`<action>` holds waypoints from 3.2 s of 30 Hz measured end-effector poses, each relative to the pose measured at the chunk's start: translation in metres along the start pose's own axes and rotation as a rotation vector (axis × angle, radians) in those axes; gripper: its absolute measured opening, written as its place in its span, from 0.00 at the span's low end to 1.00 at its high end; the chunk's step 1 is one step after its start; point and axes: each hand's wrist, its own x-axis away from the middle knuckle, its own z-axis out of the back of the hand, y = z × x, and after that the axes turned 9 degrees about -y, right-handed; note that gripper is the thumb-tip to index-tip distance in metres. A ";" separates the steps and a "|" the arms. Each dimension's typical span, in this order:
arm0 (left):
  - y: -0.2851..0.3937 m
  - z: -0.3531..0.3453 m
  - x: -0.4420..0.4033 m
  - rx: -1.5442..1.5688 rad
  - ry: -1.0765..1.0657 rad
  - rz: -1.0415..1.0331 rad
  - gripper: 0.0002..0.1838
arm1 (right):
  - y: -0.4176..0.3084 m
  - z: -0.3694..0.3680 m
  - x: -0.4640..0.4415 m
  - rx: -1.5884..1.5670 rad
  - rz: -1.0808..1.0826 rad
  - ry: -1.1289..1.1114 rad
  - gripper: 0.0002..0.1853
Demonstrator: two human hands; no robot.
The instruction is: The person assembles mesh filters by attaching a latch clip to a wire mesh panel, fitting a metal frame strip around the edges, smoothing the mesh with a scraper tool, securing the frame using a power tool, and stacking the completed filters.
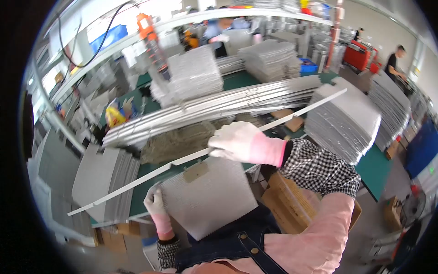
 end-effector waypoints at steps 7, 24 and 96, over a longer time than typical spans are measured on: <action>0.024 0.003 0.030 -0.031 0.061 0.072 0.11 | -0.057 -0.066 -0.093 -0.375 0.101 -0.263 0.10; -0.010 0.008 0.025 0.180 0.071 0.076 0.17 | -0.032 -0.113 -0.109 -0.681 0.216 -0.601 0.13; -0.008 0.039 -0.048 -0.987 -0.587 -0.244 0.15 | 0.067 -0.097 -0.026 -0.574 -0.155 -0.869 0.12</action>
